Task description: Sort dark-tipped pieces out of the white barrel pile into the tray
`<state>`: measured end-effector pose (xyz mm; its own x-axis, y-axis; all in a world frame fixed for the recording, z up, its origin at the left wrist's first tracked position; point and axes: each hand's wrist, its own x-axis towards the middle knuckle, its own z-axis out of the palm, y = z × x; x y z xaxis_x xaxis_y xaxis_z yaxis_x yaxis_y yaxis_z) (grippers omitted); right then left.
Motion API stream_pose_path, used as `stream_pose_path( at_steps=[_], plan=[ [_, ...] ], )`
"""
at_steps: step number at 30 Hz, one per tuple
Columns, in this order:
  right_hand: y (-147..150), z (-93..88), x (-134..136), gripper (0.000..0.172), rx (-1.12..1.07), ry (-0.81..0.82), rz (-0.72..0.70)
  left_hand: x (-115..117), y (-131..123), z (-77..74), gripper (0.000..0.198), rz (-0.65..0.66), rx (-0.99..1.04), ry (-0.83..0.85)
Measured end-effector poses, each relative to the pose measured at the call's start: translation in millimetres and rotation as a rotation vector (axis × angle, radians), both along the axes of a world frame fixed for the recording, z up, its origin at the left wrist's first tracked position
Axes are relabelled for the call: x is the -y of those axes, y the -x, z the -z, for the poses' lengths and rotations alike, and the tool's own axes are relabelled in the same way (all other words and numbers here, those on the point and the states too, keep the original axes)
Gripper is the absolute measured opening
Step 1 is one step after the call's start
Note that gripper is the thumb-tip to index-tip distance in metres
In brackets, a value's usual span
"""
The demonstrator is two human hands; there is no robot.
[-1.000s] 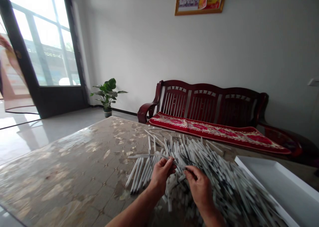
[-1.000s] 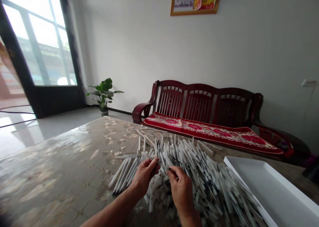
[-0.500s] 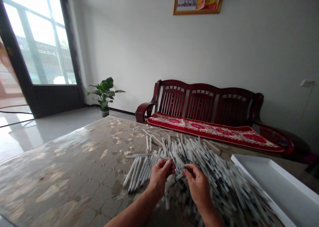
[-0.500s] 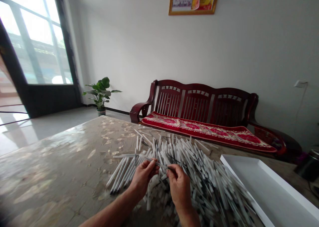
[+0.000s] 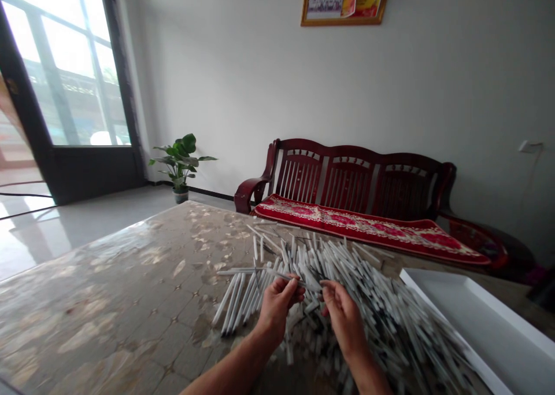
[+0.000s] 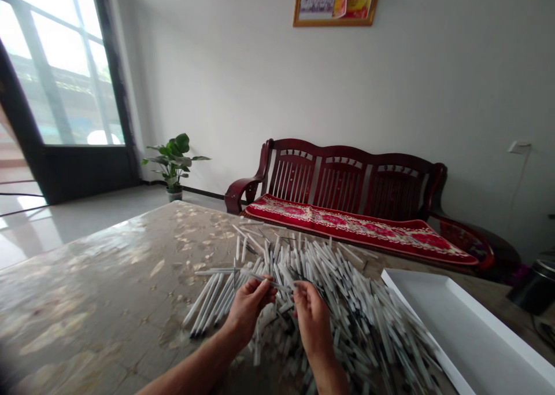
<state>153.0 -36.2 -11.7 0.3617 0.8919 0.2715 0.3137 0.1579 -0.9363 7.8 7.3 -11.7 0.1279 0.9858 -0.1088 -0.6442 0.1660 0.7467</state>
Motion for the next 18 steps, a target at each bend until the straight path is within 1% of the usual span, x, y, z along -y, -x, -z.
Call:
stream_pose_path(
  at_steps=[2, 4, 7, 10, 12, 15, 18],
  plan=[
    [-1.1, 0.8, -0.5, 0.049, 0.021, 0.058, -0.001, 0.1, -0.7, 1.3, 0.048, 0.005, -0.003, -0.005],
    [-2.0, 1.6, -1.5, 0.049, 0.049, 0.071, -0.011, -0.3, -1.2, 2.5, 0.049, 0.006, -0.006, -0.009],
    [-1.7, 0.9, -2.4, 0.043, 0.032, -0.005, -0.020, -1.3, -1.0, 3.0, 0.049, 0.001, -0.009, -0.012],
    [-0.7, -1.0, -1.4, 0.048, -0.002, -0.032, 0.003, -1.6, -0.6, 2.5, 0.048, 0.000, -0.007, -0.013],
    [-0.9, -1.2, -0.6, 0.051, 0.010, 0.024, 0.014, -1.4, -0.8, 2.4, 0.047, 0.004, -0.007, -0.021],
    [-2.5, 0.4, -0.8, 0.056, 0.053, 0.113, -0.025, -0.7, -1.6, 2.7, 0.046, 0.005, -0.019, -0.036],
    [-3.8, 2.8, -1.7, 0.048, 0.072, 0.079, -0.034, -0.2, -2.4, 2.8, 0.047, -0.010, -0.030, -0.028]
  ],
)
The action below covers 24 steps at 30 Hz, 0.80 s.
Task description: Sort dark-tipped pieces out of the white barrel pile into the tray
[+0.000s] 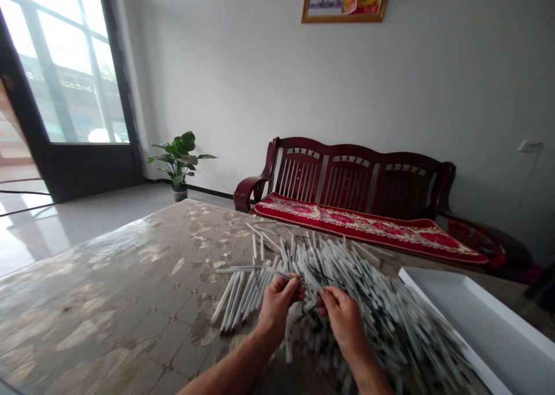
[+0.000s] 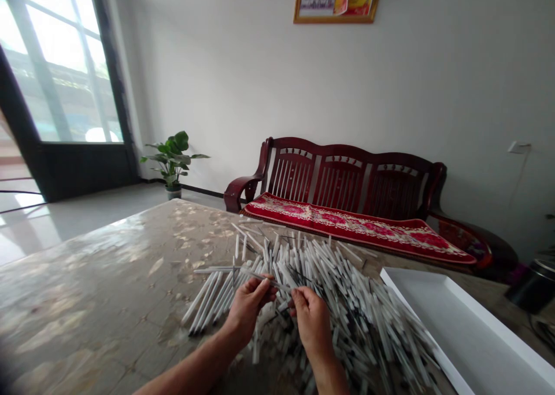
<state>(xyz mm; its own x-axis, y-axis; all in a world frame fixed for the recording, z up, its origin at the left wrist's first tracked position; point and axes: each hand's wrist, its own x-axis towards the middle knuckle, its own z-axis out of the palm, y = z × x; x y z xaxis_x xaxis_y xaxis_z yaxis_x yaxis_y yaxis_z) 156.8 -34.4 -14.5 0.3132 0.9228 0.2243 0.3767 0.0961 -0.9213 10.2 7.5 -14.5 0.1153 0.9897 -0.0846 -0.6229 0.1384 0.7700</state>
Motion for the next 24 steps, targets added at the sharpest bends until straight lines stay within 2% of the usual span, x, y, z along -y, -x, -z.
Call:
stream_pose_path(
  at_steps=[4, 9, 11, 14, 16, 20, 24],
  plan=[
    [-1.5, 1.4, 0.8, 0.034, 0.050, -0.072, 0.023, 0.6, -1.3, -1.7, 0.049, -0.020, 0.003, 0.040],
    [-2.5, 2.2, 1.4, 0.023, 0.171, -0.224, 0.075, 1.8, -4.0, -4.6, 0.049, -0.033, 0.047, 0.104],
    [-0.1, 2.3, 0.7, 0.026, 0.079, -0.198, 0.063, 1.9, -4.3, -5.3, 0.048, -0.031, 0.064, 0.117],
    [5.3, 0.9, 0.5, 0.047, -0.129, -0.106, 0.040, 1.4, -3.6, -5.5, 0.048, -0.025, 0.071, 0.110],
    [7.4, -0.6, 1.1, 0.055, -0.193, -0.049, 0.035, 1.2, -3.3, -5.0, 0.048, -0.022, 0.066, 0.098],
    [4.5, -0.6, 1.5, 0.049, -0.133, 0.033, 0.011, 1.1, -4.2, -3.6, 0.048, -0.025, 0.023, 0.081],
    [-4.9, 1.4, -0.2, 0.038, -0.069, -0.007, 0.037, -1.8, -2.9, -4.2, 0.046, -0.060, -0.003, 0.085]
  ],
)
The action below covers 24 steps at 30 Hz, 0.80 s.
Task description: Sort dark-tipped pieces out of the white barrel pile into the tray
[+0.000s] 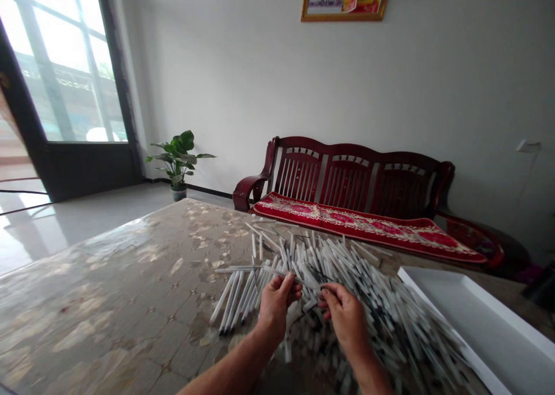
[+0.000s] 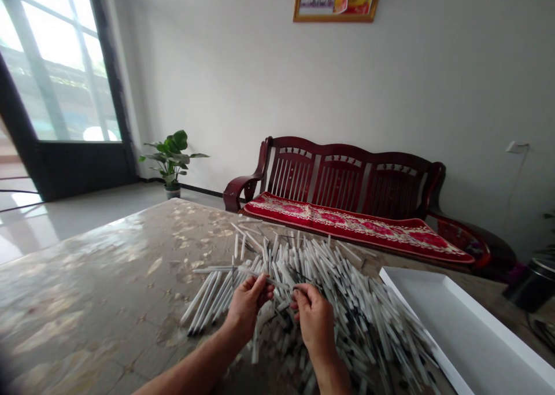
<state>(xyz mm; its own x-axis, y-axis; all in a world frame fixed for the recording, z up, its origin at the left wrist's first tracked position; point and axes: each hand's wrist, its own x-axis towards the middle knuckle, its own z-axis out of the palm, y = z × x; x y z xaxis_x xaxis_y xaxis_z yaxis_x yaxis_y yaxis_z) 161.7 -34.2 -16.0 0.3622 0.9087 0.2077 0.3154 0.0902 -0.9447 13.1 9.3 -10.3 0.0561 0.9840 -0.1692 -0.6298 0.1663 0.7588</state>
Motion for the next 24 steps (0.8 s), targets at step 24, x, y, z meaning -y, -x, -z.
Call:
stream_pose_path(
  at_steps=[24],
  plan=[
    [3.8, -21.3, 11.5, 0.047, 0.012, 0.045, -0.144, 1.0, 2.5, -1.2, 0.045, 0.320, -0.239, -0.247]
  ],
)
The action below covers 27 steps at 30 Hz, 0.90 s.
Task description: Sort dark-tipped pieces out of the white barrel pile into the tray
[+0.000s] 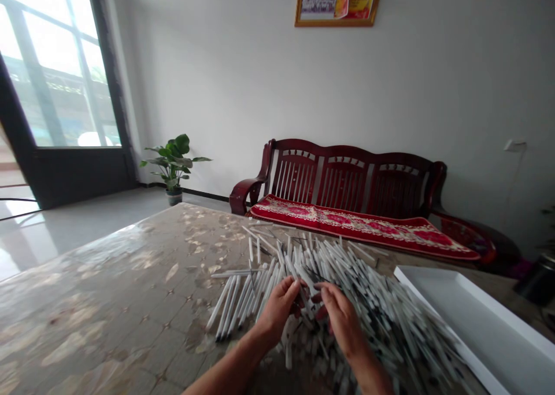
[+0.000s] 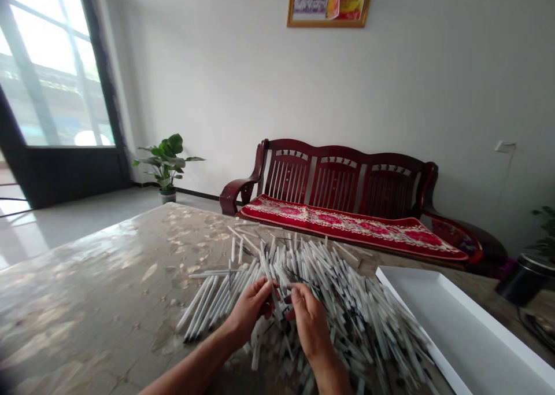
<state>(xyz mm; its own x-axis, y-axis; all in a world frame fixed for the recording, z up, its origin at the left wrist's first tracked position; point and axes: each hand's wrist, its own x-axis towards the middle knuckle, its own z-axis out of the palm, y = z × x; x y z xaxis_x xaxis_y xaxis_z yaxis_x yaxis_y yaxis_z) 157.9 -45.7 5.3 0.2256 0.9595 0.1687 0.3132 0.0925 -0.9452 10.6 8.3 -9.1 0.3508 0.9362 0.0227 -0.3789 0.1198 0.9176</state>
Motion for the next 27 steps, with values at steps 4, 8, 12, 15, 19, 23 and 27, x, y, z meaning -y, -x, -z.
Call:
stream_pose_path(
  at_steps=[4, 8, 12, 15, 19, 23, 27],
  plan=[
    [3.1, -3.0, 1.9, 0.034, 0.129, 0.038, -0.140, -2.6, -0.9, 1.8, 0.044, -0.091, 0.071, 0.005],
    [-2.5, 3.1, 0.6, 0.017, 0.239, -0.024, -0.149, -4.7, 2.3, -0.1, 0.041, -0.138, 0.099, -0.001],
    [-25.3, 9.8, -1.0, 0.017, 0.419, -0.085, -0.012, -9.9, 9.4, -3.8, 0.039, -0.344, 0.142, 0.046],
    [-45.3, 13.9, -6.3, 0.025, 0.656, -0.136, 0.204, -10.9, 13.5, -7.7, 0.040, -0.359, 0.124, 0.038],
    [-56.9, 13.7, -16.0, 0.033, 0.786, -0.255, 0.432, -2.6, 9.9, -11.2, 0.041, -0.062, 0.020, -0.027],
    [-42.7, 4.5, -17.4, 0.044, 0.524, -0.309, 0.395, 8.5, 3.4, -10.8, 0.041, 0.121, -0.143, -0.141],
    [-16.0, -4.4, -11.4, 0.053, 0.115, -0.114, 0.164, 17.2, 4.7, -11.1, 0.041, 0.175, -0.235, -0.239]
  ],
)
